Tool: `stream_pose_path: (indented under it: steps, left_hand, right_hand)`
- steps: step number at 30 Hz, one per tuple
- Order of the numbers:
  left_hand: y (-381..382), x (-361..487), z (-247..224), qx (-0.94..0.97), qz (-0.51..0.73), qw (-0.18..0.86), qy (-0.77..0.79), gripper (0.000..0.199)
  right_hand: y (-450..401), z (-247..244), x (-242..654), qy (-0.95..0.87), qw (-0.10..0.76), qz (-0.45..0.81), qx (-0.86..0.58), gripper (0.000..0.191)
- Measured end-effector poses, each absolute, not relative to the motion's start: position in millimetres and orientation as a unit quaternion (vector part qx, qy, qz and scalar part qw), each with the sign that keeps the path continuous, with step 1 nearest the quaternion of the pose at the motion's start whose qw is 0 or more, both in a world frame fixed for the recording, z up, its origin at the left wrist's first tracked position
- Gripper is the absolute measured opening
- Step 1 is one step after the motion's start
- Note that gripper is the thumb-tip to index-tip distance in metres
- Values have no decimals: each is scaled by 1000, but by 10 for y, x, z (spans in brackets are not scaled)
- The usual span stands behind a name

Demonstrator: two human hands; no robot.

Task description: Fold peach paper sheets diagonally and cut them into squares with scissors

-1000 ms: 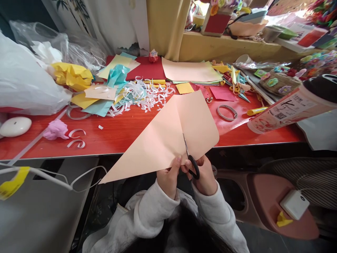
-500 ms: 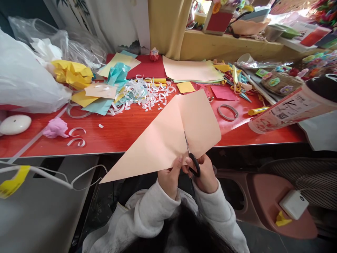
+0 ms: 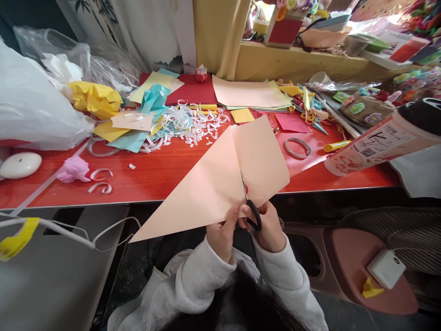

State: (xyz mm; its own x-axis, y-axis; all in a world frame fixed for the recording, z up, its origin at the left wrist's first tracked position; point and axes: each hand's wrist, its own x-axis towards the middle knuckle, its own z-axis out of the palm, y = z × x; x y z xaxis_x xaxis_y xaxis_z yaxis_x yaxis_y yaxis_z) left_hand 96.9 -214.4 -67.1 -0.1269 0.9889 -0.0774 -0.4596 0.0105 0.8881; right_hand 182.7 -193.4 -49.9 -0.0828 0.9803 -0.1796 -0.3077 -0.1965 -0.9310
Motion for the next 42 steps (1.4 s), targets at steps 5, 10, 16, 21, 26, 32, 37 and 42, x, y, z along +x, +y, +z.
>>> stream_pose_path:
  steps: [5, 10, 16, 21, 26, 32, 37, 42]
  left_hand:
    - [-2141, 957, -673, 313, 625, 584, 413, 36]
    - [-2147, 953, -657, 328, 614, 558, 452, 37]
    - [-2144, 961, -670, 334, 611, 550, 461, 38]
    - [-2151, 965, -668, 344, 606, 554, 455, 39]
    - [-2157, 962, -679, 339, 613, 560, 443, 39]
    - [-2181, 981, -705, 340, 610, 570, 432, 40]
    - [-2212, 986, -721, 355, 599, 552, 460, 40]
    - [-2223, 984, -715, 355, 602, 539, 470, 38]
  right_hand:
    - [-1918, -509, 1831, -385, 513, 633, -432, 30]
    - [-1890, -525, 1830, -409, 508, 633, -416, 30]
    - [-1882, -550, 1840, -395, 512, 619, -445, 31]
    - [-1877, -573, 1866, -415, 507, 616, -438, 30]
    - [-1876, -551, 1860, -422, 504, 609, -443, 31]
    - [-1880, -516, 1848, -410, 511, 616, -437, 31]
    - [-1869, -471, 1840, -393, 517, 596, -471, 32]
    - [-1856, -425, 1835, -406, 511, 582, -485, 34]
